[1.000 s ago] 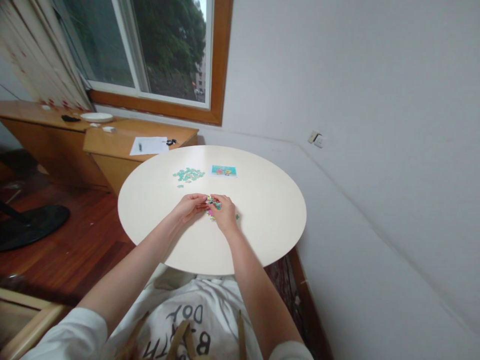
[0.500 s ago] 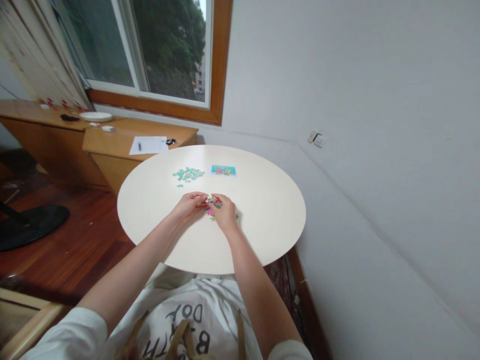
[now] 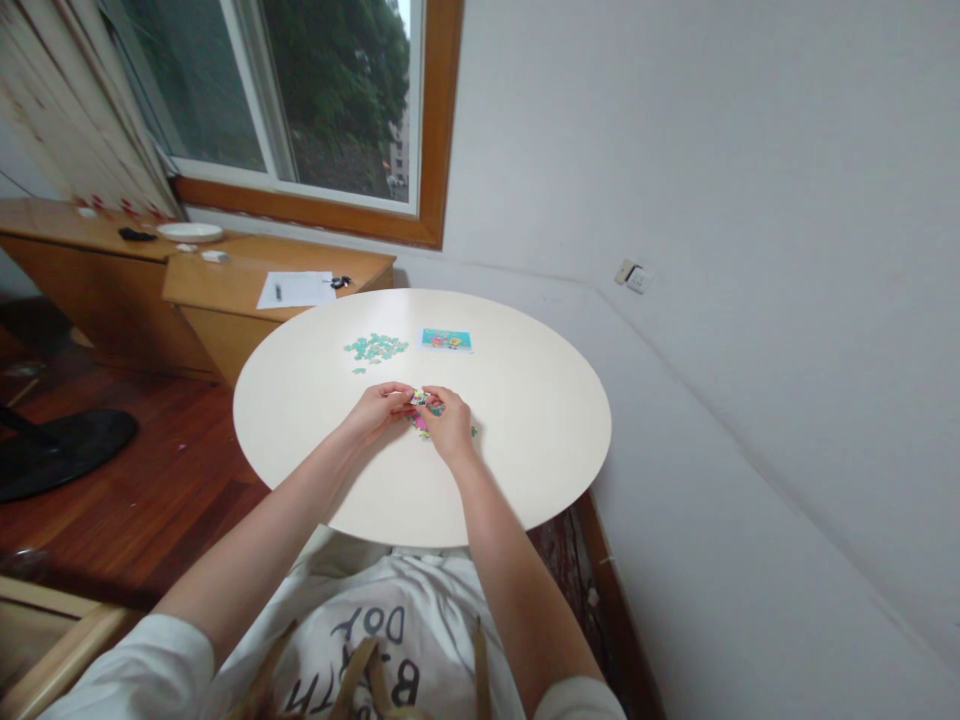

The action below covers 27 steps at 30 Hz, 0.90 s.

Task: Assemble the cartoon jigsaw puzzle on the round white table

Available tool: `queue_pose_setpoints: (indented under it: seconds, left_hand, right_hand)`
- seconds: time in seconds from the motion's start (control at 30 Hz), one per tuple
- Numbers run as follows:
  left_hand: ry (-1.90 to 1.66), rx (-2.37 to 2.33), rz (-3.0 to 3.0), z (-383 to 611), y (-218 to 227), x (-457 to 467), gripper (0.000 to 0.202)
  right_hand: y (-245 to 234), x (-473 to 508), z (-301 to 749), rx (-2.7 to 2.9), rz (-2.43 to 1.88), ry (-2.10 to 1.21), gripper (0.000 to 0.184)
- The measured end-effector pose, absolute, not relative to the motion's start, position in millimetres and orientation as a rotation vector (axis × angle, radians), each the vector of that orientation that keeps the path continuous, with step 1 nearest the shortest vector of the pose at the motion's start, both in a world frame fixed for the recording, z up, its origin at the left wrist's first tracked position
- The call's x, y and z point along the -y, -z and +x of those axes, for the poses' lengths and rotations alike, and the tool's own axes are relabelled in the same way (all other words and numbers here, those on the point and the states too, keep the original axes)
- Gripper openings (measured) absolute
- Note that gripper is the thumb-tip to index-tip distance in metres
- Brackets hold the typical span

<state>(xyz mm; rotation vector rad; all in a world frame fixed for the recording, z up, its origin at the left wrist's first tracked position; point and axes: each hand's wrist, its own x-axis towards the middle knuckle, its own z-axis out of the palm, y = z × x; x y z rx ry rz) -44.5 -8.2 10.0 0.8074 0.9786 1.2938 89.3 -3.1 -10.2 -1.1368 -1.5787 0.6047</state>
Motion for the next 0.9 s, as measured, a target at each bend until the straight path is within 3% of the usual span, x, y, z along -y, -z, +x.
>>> queue_pose_setpoints:
  seconds: [0.9]
  left_hand:
    - [-1.284,-1.002,0.882,-45.3,-8.4,7.4,0.009]
  right_hand:
    - [6.8,4.8,89.2,1.583,-1.123,-0.619,0.023]
